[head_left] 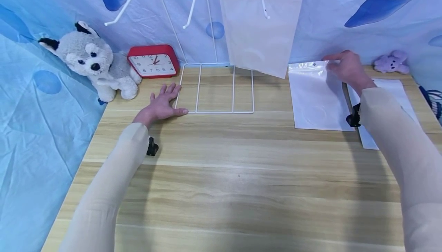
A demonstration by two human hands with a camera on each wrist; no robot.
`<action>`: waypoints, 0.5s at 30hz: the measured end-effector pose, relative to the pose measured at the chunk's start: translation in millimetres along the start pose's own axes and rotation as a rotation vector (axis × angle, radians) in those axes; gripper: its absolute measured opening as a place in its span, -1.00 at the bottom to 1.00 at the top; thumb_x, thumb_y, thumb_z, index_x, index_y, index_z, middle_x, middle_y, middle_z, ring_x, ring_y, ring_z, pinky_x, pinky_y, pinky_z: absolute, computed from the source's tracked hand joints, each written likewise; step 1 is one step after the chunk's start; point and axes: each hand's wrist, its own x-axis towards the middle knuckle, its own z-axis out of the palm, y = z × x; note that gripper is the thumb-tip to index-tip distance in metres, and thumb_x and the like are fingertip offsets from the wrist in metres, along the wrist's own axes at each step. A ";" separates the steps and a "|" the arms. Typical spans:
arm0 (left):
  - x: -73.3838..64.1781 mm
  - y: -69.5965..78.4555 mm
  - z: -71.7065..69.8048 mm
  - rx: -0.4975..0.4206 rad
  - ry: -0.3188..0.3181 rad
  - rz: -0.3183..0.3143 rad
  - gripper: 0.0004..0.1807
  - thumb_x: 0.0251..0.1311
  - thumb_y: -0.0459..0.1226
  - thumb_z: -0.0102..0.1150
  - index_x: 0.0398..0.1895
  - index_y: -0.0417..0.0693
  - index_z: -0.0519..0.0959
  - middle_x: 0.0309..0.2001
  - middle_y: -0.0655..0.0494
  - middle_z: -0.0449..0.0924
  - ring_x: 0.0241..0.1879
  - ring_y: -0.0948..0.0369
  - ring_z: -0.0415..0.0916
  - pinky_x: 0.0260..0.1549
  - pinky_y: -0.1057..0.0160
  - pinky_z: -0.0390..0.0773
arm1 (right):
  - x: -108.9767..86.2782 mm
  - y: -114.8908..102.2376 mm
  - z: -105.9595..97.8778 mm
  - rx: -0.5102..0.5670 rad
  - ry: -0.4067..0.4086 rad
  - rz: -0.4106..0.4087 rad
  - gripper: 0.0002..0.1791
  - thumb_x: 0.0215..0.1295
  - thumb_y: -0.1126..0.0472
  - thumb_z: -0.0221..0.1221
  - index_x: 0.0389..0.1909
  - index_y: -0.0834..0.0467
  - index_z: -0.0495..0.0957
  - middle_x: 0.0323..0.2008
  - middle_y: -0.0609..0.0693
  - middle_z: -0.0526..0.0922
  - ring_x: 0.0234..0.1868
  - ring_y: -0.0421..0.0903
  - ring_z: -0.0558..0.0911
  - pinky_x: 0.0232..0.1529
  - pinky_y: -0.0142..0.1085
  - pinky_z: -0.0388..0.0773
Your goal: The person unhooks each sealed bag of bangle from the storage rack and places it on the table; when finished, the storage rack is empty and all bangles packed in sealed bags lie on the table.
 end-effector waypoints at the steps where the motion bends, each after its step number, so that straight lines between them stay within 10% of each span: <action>1: 0.1 -0.2 0.5 0.002 0.000 -0.002 0.13 0.24 0.21 0.20 0.63 0.03 -0.24 0.61 -0.06 -0.45 0.52 -0.13 -0.61 0.29 -0.39 -0.56 | 0.6 1.0 0.9 -0.018 -0.002 -0.008 -0.53 0.51 0.29 -0.03 0.39 0.23 0.38 0.40 0.39 0.18 0.26 0.28 0.22 0.01 0.08 0.43; 5: 1.1 -1.0 2.3 0.005 -0.004 -0.010 0.13 0.23 0.22 0.20 0.63 0.05 -0.25 0.61 -0.04 -0.45 0.53 -0.11 -0.61 0.30 -0.37 -0.55 | 4.2 3.7 3.5 -0.045 -0.002 -0.033 -0.55 0.49 0.34 -0.03 0.36 0.26 0.41 0.35 0.43 0.18 0.16 0.28 0.25 -0.14 0.04 0.46; 15: 0.6 -0.1 0.4 0.006 -0.003 -0.013 0.12 0.24 0.21 0.20 0.63 0.04 -0.24 0.61 -0.05 -0.45 0.53 -0.12 -0.61 0.29 -0.38 -0.55 | 10.4 -0.5 13.5 -0.049 0.022 -0.009 -0.55 0.46 0.31 0.06 0.33 0.30 0.43 0.39 0.44 0.07 0.36 0.33 0.07 0.29 0.20 0.19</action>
